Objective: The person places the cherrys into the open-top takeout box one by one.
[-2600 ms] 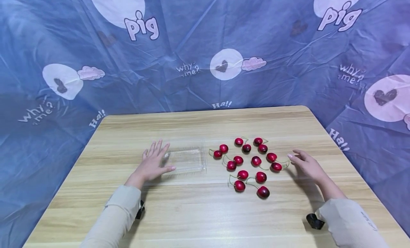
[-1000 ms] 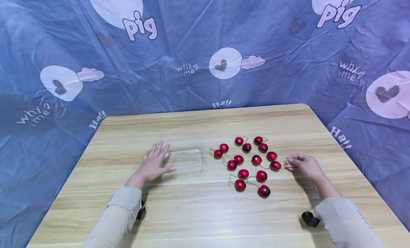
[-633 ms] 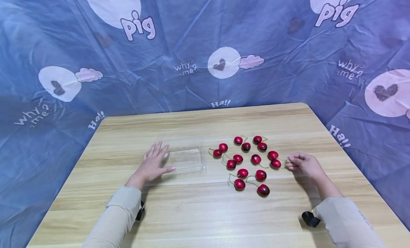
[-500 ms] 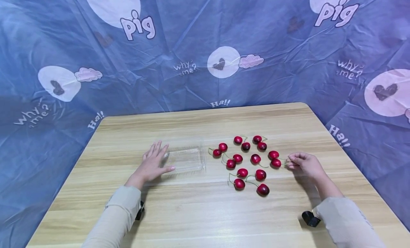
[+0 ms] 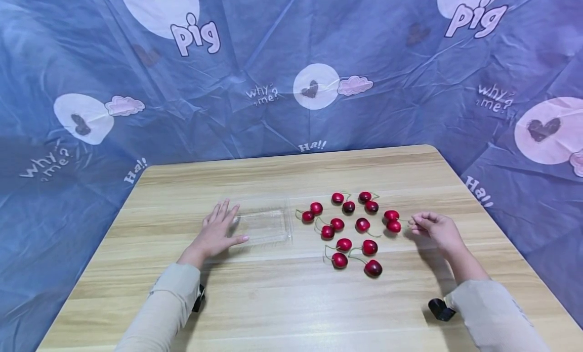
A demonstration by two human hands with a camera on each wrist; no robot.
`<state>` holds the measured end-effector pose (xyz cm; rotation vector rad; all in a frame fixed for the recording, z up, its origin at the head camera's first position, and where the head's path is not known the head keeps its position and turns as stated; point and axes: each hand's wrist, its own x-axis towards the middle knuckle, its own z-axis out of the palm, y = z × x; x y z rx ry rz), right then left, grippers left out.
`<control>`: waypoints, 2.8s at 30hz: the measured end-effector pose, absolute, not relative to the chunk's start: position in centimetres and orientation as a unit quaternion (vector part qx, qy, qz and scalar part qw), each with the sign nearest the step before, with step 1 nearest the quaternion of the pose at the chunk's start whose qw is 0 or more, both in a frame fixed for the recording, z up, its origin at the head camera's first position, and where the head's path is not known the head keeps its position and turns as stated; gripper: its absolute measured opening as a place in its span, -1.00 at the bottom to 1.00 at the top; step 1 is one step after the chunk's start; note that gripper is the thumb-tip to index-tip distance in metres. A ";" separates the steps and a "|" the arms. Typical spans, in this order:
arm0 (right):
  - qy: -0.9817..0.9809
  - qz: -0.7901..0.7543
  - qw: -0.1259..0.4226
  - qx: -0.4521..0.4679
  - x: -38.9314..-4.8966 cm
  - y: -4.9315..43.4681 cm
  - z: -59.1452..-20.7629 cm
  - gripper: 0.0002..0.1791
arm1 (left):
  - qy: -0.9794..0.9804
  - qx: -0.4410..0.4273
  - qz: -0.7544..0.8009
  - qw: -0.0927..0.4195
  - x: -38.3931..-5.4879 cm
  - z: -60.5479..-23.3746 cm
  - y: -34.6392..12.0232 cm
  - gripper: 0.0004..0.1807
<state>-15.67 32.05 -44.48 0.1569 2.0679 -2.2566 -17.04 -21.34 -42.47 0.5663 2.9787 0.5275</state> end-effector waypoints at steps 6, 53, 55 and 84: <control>0.654 -0.755 0.011 0.043 -16.8 32.8 -46.6 -0.95 | 0.967 0.181 0.175 0.035 -16.9 -42.3 -21.2 -0.02; 0.659 -0.752 0.018 -0.003 -15.1 20.1 -40.0 -0.94 | 0.965 0.175 0.191 0.026 -16.5 -43.2 -21.2 -0.03; 0.657 -0.753 0.025 0.001 -15.0 19.5 -39.9 -0.93 | 0.965 0.175 0.191 0.026 -16.6 -43.3 -21.3 -0.03; 0.649 -0.759 0.052 0.000 -15.6 14.6 -39.7 -0.84 | 0.964 0.179 0.193 0.024 -16.8 -43.2 -21.4 -0.01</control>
